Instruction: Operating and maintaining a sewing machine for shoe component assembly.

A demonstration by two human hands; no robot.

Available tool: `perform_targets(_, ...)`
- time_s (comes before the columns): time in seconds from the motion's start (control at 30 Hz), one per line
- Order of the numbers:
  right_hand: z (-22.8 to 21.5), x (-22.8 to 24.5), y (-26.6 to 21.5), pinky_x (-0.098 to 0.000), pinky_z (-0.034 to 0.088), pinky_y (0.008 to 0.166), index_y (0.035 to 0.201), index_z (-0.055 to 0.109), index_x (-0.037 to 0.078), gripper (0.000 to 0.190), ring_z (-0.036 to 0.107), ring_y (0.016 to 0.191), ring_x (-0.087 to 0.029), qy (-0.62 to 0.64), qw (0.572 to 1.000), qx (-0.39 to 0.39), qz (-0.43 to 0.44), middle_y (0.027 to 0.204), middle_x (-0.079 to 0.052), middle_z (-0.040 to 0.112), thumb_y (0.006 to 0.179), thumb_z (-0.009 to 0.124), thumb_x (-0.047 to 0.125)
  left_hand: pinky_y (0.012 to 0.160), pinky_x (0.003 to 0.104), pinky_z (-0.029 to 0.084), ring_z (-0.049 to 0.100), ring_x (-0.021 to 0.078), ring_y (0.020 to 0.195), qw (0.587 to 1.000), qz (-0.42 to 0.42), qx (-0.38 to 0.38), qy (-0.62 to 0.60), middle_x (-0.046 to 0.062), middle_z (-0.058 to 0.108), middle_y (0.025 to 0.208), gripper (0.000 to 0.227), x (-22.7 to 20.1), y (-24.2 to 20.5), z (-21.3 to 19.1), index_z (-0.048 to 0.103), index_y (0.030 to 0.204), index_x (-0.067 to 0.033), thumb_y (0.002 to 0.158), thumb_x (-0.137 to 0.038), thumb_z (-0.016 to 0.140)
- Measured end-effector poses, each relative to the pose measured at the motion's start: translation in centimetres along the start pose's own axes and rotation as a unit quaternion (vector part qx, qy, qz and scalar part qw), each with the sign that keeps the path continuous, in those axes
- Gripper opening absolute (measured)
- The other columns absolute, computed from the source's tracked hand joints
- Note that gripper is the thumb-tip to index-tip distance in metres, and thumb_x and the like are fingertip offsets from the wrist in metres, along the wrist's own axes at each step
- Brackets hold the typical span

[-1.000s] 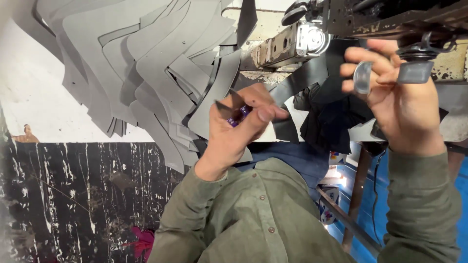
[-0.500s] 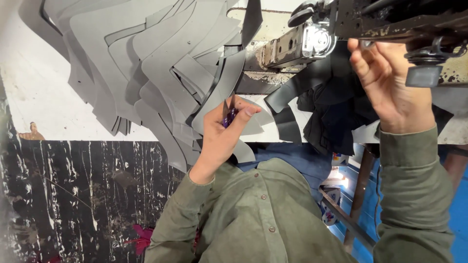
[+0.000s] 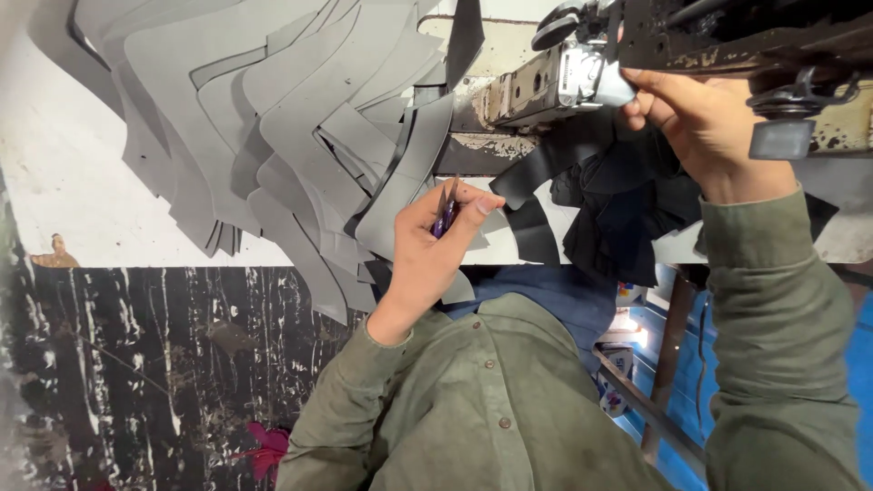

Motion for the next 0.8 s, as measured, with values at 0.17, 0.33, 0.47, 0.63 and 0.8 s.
perform_targets(0.17, 0.5, -0.1, 1.2, -0.0279, 0.052, 0.080, 0.119, 0.071, 0.000, 0.016, 0.065, 0.089, -0.013, 0.002, 0.998, 0.054, 0.034, 0.106, -0.005, 0.071, 0.106, 0.067, 0.007, 0.063, 0.020, 0.035, 0.045, 0.0005, 0.072, 1.000, 0.007, 0.005, 0.018, -0.008, 0.063, 0.084, 0.019, -0.1, 0.3, 0.1, 0.075, 0.097, -0.0026, 0.101, -0.020, 0.072)
perform_targets(0.33, -4.0, -3.9, 3.9, -0.0270, 0.051, 0.090, 0.127, 0.070, -0.001, 0.022, 0.065, 0.092, -0.014, -0.062, 0.992, 0.100, 0.042, 0.107, -0.005, 0.070, 0.108, 0.065, 0.010, 0.063, 0.020, 0.041, 0.049, -0.0001, 0.073, 1.000, -0.003, 0.022, 0.014, -0.007, 0.066, 0.085, 0.019, -0.1, 0.4, 0.7, 0.076, 0.099, -0.0047, 0.101, -0.022, 0.070)
perform_targets(0.47, -3.3, -3.2, 4.3, -0.0265, 0.051, 0.094, 0.133, 0.067, 0.001, 0.027, 0.064, 0.094, -0.013, -0.114, 0.984, 0.134, -0.001, 0.113, -0.004, 0.069, 0.108, 0.063, 0.010, 0.061, 0.021, 0.041, 0.048, 0.0001, 0.072, 1.000, -0.018, 0.023, 0.009, -0.007, 0.065, 0.083, 0.019, 0.6, 0.3, 0.7, 0.076, 0.098, -0.0055, 0.102, -0.023, 0.070)
perform_targets(0.63, 1.2, 0.1, 0.6, -0.0307, 0.054, 0.087, 0.123, 0.068, -0.003, 0.018, 0.067, 0.093, -0.016, -0.047, 0.996, 0.078, -0.007, 0.111, -0.007, 0.070, 0.107, 0.065, 0.007, 0.064, 0.020, 0.043, 0.050, -0.0003, 0.074, 1.000, 0.003, 0.022, 0.003, -0.007, 0.067, 0.086, 0.017, 0.6, 0.4, 0.4, 0.076, 0.100, -0.0053, 0.102, -0.021, 0.070)
perform_targets(0.8, 3.8, 1.8, -0.6, -0.0319, 0.053, 0.078, 0.114, 0.069, -0.007, 0.011, 0.065, 0.081, -0.017, -0.050, 0.997, 0.039, -0.054, 0.096, -0.011, 0.068, 0.111, 0.066, 0.004, 0.060, 0.020, 0.036, 0.044, -0.0001, 0.069, 1.000, -0.010, 0.017, 0.005, -0.008, 0.066, 0.084, 0.017, 0.8, 0.4, 0.2, 0.076, 0.100, -0.0049, 0.101, -0.020, 0.069)
Point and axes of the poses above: each hand's wrist, its own y-axis towards the middle knuckle, its own z-axis out of the palm, x = y × z, the point moved 7 cm from there along y, towards the middle knuckle
